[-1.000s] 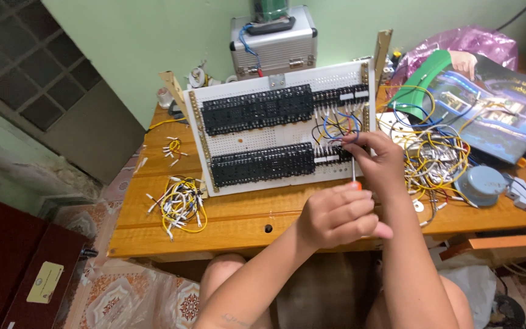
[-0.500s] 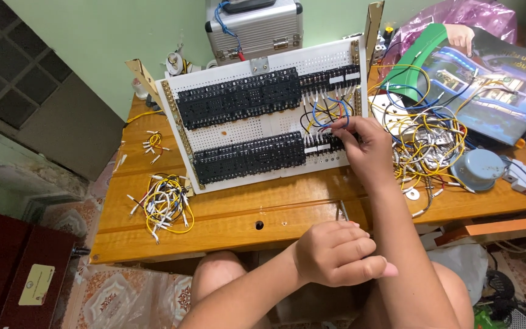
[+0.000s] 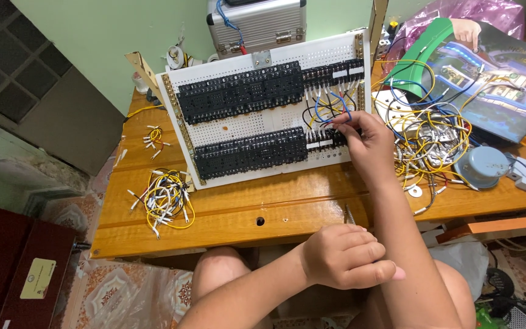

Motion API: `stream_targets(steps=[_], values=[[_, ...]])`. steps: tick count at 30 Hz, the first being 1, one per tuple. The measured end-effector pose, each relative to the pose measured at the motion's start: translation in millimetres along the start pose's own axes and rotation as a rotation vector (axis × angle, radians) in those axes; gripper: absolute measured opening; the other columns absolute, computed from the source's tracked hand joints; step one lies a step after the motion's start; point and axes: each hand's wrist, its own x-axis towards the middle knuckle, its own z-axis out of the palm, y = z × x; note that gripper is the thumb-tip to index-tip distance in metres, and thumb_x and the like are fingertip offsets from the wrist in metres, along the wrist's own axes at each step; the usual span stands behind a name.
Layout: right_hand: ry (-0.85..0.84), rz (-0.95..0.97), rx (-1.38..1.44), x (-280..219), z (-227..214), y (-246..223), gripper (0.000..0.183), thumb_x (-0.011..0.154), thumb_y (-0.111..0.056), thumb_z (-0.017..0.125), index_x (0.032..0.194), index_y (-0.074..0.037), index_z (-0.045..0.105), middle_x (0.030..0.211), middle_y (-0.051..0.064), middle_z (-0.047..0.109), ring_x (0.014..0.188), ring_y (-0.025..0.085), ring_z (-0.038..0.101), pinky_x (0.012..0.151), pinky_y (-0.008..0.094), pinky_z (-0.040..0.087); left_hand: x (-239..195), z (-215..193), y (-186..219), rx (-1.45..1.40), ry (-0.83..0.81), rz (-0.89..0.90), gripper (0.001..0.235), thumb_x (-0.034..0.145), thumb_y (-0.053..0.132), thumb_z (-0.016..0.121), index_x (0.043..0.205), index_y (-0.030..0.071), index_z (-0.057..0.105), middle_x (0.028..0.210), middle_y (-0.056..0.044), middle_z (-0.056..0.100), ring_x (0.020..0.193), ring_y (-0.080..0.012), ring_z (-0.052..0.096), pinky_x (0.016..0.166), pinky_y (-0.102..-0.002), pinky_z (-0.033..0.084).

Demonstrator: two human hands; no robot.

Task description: The person sits on the floor and uses a screwdriver to connect and secure wires to a white electronics board. They manipulate various colored wires, inserting them into the board's terminals and tightening them with the tool.

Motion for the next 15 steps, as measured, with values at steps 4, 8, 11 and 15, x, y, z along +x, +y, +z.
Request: stream_targets(steps=[4, 8, 11, 15], values=[[-0.011, -0.021, -0.092, 1, 1, 1, 0.016, 0.099, -0.005, 0.067, 0.106, -0.014, 0.076, 0.1, 0.002, 0.075, 0.099, 0.022, 0.062, 0.084, 0.035, 0.049, 0, 2, 0, -0.001, -0.012, 0.001, 0.025, 0.103, 0.013, 0.072, 0.083, 0.006, 0.059, 0.077, -0.007, 0.054, 0.061, -0.0177, 0.052, 0.06, -0.028, 0.05], [-0.021, 0.002, -0.101, 4, 0, -5, 0.024, 0.096, -0.006, 0.074, 0.118, -0.015, 0.075, 0.1, 0.007, 0.075, 0.099, 0.022, 0.065, 0.082, 0.035, 0.052, -1, 4, 0, 0.035, -0.01, 0.004, 0.026, 0.102, 0.015, 0.072, 0.082, 0.007, 0.058, 0.078, -0.007, 0.055, 0.063, -0.0172, 0.054, 0.062, -0.027, 0.052], [-0.025, -0.07, -0.181, 8, 1, 9, 0.026, 0.094, -0.012, 0.075, 0.119, -0.016, 0.073, 0.094, 0.003, 0.073, 0.089, 0.024, 0.062, 0.078, 0.036, 0.048, 3, 1, -5, 0.031, -0.009, 0.011, 0.025, 0.104, 0.013, 0.07, 0.083, 0.005, 0.059, 0.079, -0.008, 0.054, 0.062, -0.0187, 0.052, 0.06, -0.029, 0.049], [-0.098, 0.099, -0.203, 7, -4, -6, 0.026, 0.096, -0.019, 0.072, 0.122, -0.017, 0.073, 0.1, 0.01, 0.07, 0.089, 0.024, 0.066, 0.079, 0.038, 0.052, -7, -1, -6, -0.033, -0.033, -0.037, 0.015, 0.105, 0.014, 0.071, 0.097, 0.003, 0.066, 0.085, -0.01, 0.058, 0.068, -0.0246, 0.061, 0.065, -0.035, 0.056]])
